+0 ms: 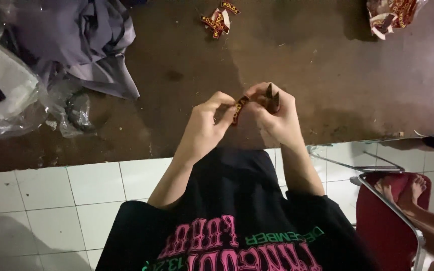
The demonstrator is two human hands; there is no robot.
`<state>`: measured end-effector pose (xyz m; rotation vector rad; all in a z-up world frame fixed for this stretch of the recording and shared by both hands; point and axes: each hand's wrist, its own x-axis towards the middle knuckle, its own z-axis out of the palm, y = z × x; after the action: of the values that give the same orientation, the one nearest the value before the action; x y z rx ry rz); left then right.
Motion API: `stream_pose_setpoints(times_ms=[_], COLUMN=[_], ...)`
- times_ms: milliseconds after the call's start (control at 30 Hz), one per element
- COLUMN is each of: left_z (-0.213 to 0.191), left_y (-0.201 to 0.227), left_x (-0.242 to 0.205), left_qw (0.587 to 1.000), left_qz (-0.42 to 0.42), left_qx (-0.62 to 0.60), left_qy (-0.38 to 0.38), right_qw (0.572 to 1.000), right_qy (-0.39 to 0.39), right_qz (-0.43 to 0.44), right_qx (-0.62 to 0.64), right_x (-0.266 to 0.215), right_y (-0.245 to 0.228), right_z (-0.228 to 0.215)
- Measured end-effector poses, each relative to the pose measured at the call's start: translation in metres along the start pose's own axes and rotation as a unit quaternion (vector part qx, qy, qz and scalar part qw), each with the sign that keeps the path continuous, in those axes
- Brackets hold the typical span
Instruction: Trimming excess threads and material from embroidered patches using small scissors at a work table.
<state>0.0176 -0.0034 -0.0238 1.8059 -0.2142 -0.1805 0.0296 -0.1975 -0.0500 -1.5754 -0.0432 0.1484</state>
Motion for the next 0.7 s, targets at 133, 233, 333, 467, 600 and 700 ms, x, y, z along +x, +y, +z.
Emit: stream_pose_setpoints(times_ms=[133,233,333,467,600,700], left_z=[0.003,0.002,0.003,0.006,0.009,0.007], left_y=[-0.003,0.003,-0.002,0.001,0.006,0.009], left_x=[-0.005,-0.015,-0.02,-0.019,-0.021,-0.024], left_qw=[0.999,0.996,0.988,0.979,0.985,0.99], left_qz=[0.023,0.008,-0.013,-0.021,-0.008,-0.008], left_qx=[-0.024,-0.079,-0.153,-0.201,-0.167,-0.128], left_qy=[0.016,0.042,0.025,-0.004,0.034,0.049], right_qw=[0.993,0.998,0.985,0.977,0.962,0.921], right_qy=[-0.028,0.047,0.126,0.123,0.135,0.154], right_qz=[-0.053,-0.013,-0.012,-0.036,-0.187,-0.256], right_qx=[-0.104,-0.027,0.116,0.168,-0.148,-0.249], right_x=[-0.001,-0.006,-0.011,-0.013,-0.024,-0.035], right_y=[-0.011,-0.005,0.014,0.015,-0.03,-0.054], right_z=[-0.007,-0.007,-0.009,-0.005,-0.003,-0.003])
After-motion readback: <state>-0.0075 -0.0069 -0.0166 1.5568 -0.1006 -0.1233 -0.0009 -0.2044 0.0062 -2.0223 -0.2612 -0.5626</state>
